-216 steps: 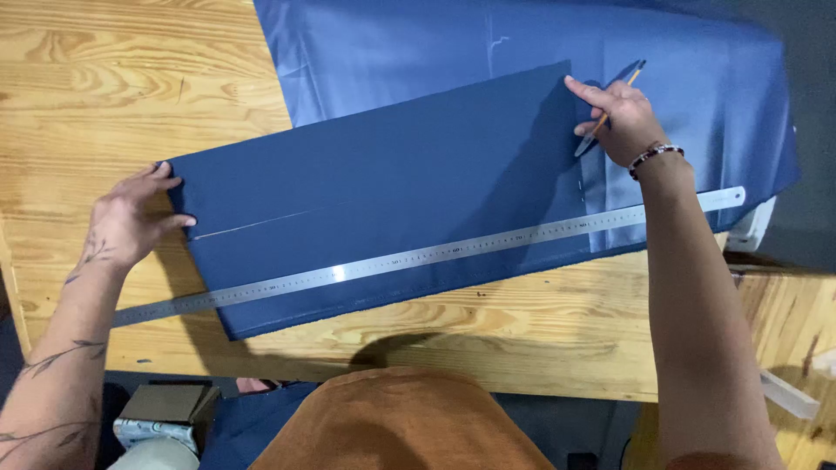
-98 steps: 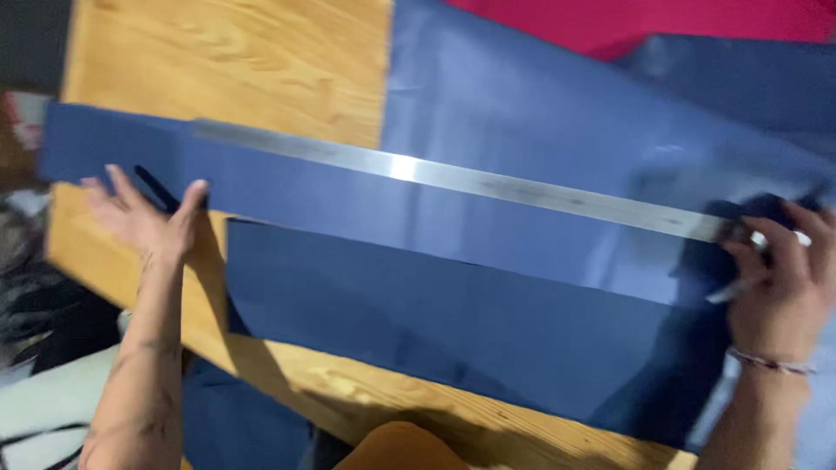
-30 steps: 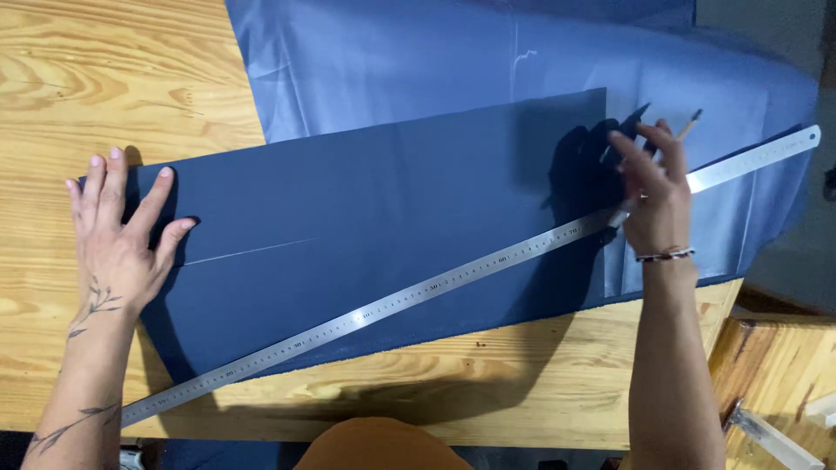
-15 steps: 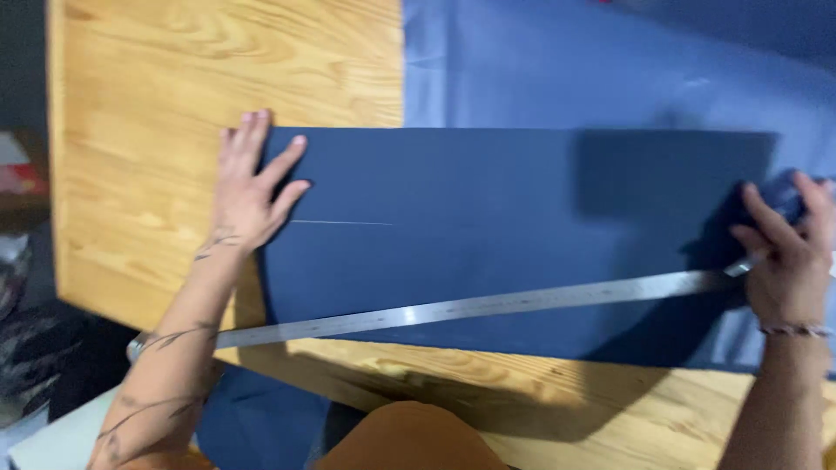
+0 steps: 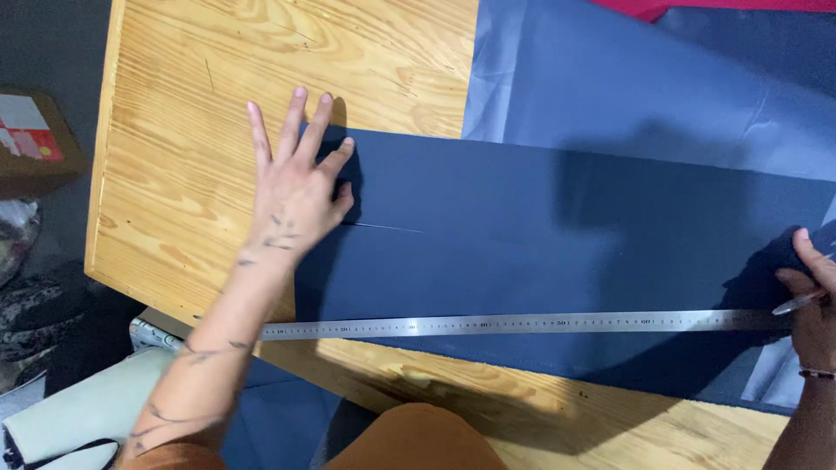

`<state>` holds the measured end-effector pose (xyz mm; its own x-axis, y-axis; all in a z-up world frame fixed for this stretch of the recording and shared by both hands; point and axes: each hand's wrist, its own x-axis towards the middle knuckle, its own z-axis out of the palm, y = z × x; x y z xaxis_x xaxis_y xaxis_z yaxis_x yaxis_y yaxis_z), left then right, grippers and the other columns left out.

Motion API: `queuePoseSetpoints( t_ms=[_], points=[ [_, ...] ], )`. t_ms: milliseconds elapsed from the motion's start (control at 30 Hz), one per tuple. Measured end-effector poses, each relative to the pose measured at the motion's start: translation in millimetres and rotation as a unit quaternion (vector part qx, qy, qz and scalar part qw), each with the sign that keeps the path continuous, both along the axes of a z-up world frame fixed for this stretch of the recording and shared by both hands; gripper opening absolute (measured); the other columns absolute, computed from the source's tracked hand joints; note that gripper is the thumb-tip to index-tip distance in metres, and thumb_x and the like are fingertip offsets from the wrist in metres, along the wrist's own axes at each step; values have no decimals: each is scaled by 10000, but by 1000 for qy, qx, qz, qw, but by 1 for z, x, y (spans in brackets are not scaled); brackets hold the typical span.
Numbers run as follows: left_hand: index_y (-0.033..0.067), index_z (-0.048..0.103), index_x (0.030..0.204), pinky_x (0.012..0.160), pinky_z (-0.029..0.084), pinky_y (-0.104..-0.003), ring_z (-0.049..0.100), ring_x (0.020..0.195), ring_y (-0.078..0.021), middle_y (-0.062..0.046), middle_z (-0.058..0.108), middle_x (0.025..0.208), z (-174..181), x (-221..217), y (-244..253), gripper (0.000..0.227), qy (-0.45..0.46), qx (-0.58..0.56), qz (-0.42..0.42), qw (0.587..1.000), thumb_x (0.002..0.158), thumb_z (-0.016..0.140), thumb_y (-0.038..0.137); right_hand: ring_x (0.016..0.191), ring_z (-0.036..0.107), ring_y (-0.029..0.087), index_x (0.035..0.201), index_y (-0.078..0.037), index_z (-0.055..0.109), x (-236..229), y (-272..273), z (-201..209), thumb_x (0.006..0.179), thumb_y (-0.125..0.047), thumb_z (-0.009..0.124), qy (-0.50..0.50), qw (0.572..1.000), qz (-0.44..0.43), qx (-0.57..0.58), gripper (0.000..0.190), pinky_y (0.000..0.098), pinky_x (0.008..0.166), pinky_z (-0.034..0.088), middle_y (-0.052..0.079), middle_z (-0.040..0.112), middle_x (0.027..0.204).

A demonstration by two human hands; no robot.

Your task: The person measures and marks a large piece of blue fabric on a wooden table using a metal ruler and a pencil. They then use scissors to cut the fabric along the marked lines, separating a rectangular section from the main piece.

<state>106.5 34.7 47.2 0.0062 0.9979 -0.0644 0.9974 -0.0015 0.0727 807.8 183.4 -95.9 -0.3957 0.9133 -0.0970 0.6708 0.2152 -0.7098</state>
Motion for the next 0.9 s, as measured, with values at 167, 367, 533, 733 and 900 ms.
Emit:
queuePoseSetpoints(
  t_ms=[167, 367, 533, 733, 900],
  points=[
    [18, 668, 1272, 1127, 356, -661, 493, 1368, -477, -239, 530, 1458, -2, 103, 21, 440, -129, 108, 3, 986, 834, 623, 27, 1145, 466, 336, 1676, 153, 533, -2, -1, 2, 1142, 139, 550, -11, 1000, -2, 0, 534, 409, 1099, 360, 296, 555, 1351],
    [224, 427, 1594, 1295, 231, -571, 295, 1586, -306, -127, 305, 1688, -44, 165, 9, 503, -142, 25, -32, 989, 1111, 459, 363, 1221, 475, 343, 1631, 126, 566, -3, -1, 4, 1137, 121, 571, -21, 1000, 0, 16, 495, 426, 1153, 354, 282, 549, 1425],
    [292, 422, 1602, 1272, 225, -577, 300, 1579, -258, -86, 302, 1694, -45, 152, 2, 498, -96, 12, -27, 995, 1119, 428, 412, 1365, 504, 349, 1570, 147, 561, -25, 0, 28, 1043, 185, 608, -11, 1000, 4, 17, 531, 398, 1201, 346, 309, 563, 1567],
    [396, 343, 1626, 1249, 126, -667, 166, 1599, -344, -107, 202, 1725, -49, 127, -6, 644, -61, -30, 11, 998, 1042, 487, 628, 1492, 407, 595, 1503, 17, 631, -44, 5, 53, 989, 123, 726, -85, 992, 28, 90, 533, 592, 1258, 273, 438, 361, 1691],
    [384, 373, 1624, 1210, 123, -741, 154, 1581, -428, -134, 206, 1718, -45, 124, -7, 696, -41, -17, 32, 999, 1009, 485, 691, 1567, 306, 657, 1466, -10, 651, -44, 4, 58, 1048, 33, 730, -86, 989, 39, 116, 427, 680, 1313, 219, 438, 386, 1656]
  ],
)
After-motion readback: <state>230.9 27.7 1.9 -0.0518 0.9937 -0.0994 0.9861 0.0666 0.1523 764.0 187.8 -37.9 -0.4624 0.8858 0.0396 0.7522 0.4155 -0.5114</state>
